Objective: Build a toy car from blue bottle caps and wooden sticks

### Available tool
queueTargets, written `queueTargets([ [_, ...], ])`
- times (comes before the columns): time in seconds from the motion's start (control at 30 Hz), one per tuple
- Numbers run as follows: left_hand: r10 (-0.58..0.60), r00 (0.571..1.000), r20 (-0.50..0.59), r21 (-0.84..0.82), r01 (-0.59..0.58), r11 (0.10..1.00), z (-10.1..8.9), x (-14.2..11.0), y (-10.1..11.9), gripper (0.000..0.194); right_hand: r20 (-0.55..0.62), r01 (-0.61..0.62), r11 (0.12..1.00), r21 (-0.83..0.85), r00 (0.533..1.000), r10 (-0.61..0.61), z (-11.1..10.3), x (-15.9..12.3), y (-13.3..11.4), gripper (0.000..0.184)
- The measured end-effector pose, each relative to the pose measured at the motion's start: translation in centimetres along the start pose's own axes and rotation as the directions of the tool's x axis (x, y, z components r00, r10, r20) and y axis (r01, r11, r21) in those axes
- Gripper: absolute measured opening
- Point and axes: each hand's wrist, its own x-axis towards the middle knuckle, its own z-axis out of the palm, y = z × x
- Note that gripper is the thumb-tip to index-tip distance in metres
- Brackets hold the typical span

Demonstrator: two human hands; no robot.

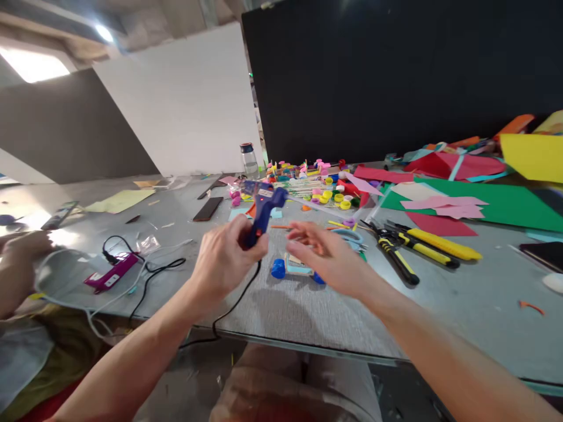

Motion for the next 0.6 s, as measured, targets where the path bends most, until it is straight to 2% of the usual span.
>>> queueTargets([
  [0.03, 0.042, 0.999, -0.009, -0.045, -0.042, 0.998, 0.1, -0.2, 1.4, 0.022, -0.016, 0.009, 0.982, 0.191, 1.0, -0.006, 0.9, 0.1, -0.8, 0.042],
  [0.1, 0.105, 0.994, -0.01, -0.114, -0.105, 0.988, 0.8, -0.8, 3.7, 0.025, -0.127, 0.026, 0.916, 0.4, 0.992, 0.027, 2.3, 0.1, -1.8, 0.035],
  [0.17, 0.195, 0.98, 0.027, -0.181, -0.187, 0.966, 1.6, -1.3, 5.1, 0.023, -0.232, 0.036, 0.856, 0.516, 0.968, 0.099, 2.8, -0.1, -2.2, 0.031],
  [0.23, 0.315, 0.945, 0.083, -0.272, -0.283, 0.92, 2.0, -1.6, 5.2, 0.021, -0.266, 0.02, 0.805, 0.593, 0.948, 0.173, 2.5, -0.5, -2.3, 0.029],
  [0.3, 0.395, 0.908, 0.14, -0.395, -0.315, 0.863, 2.0, -1.3, 3.8, 0.02, -0.236, -0.021, 0.744, 0.668, 0.942, 0.238, 1.7, -1.0, -2.0, 0.026],
  [0.37, 0.331, 0.936, 0.12, -0.468, -0.241, 0.85, 1.9, -0.2, 1.2, 0.021, -0.192, -0.065, 0.702, 0.709, 0.94, 0.282, 0.5, -1.8, -1.4, 0.025],
  [0.43, 0.256, 0.958, 0.126, -0.431, -0.18, 0.884, 2.5, 1.8, -1.9, 0.018, -0.172, -0.084, 0.696, 0.713, 0.941, 0.29, -0.6, -2.6, -0.6, 0.026],
  [0.47, 0.276, 0.941, 0.195, -0.41, -0.178, 0.895, 3.1, 2.9, -3.3, 0.018, -0.172, -0.086, 0.702, 0.707, 0.942, 0.288, -1.0, -3.0, -0.1, 0.026],
  [0.53, 0.354, 0.876, 0.328, -0.426, -0.197, 0.883, 5.2, 5.0, -5.2, 0.016, -0.175, -0.093, 0.718, 0.69, 0.941, 0.29, -1.7, -3.8, 0.9, 0.028],
  [0.6, 0.452, 0.762, 0.464, -0.469, -0.221, 0.855, 7.7, 6.8, -5.9, 0.011, -0.173, -0.111, 0.732, 0.672, 0.938, 0.301, -2.1, -4.3, 1.8, 0.031],
])
